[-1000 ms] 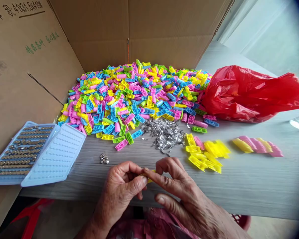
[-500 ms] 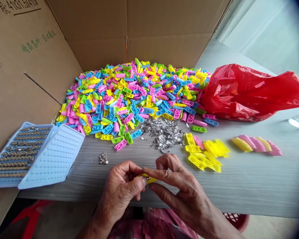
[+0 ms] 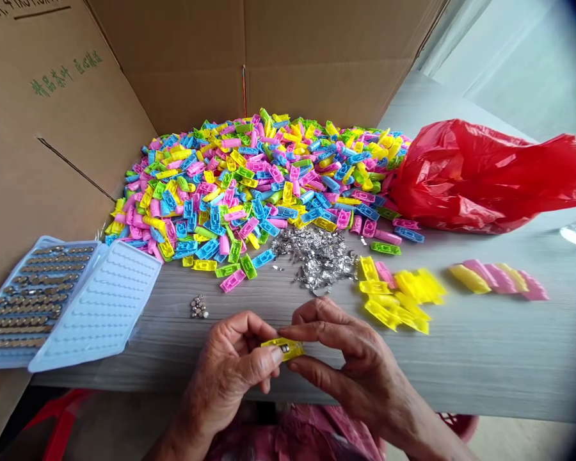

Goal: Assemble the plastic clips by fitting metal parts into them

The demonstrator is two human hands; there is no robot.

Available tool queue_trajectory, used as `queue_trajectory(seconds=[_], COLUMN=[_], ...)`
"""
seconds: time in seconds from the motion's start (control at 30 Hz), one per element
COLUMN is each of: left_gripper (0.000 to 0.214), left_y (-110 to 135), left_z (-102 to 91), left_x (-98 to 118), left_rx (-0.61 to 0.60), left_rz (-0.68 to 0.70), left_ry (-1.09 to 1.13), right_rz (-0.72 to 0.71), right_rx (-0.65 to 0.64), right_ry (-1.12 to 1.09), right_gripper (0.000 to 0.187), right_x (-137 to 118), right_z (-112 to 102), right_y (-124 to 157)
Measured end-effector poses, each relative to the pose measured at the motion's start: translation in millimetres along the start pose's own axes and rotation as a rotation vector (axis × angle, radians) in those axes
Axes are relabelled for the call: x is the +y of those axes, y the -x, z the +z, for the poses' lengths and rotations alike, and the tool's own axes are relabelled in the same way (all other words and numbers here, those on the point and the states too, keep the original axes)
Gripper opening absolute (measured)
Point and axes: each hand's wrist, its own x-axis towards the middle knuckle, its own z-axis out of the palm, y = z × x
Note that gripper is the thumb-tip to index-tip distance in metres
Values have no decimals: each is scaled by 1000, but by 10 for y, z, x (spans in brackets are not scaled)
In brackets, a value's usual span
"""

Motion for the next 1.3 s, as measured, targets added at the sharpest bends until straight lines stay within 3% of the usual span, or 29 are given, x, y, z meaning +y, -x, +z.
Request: queue_trajectory(seconds=[0.33, 0.57, 0.73, 0.87, 1.13, 1.3], left_gripper=[18, 19, 18, 16, 11, 12], left_y=[-6, -23, -28, -21, 13, -11], left_z=[18, 57, 49, 60, 209, 281], left_x=[2, -66, -99, -101, -79, -72], left_rx=[13, 53, 12, -3, 77, 217], left_rz=[-1, 72, 98, 148, 141, 248], left_ry=[-84, -60, -53, -108, -179, -250], right_rz=[-16, -39, 46, 132, 214, 209], right_rx=[41, 54, 39, 89, 208, 236], right_ry=[-52, -79, -221, -329, -357, -382], right_gripper=[23, 25, 32, 20, 14, 18], right_x=[-25, 6, 21, 11, 5, -16], right_z=[33, 74, 24, -1, 53, 118], right_y=[-10, 11, 60, 90, 118, 130])
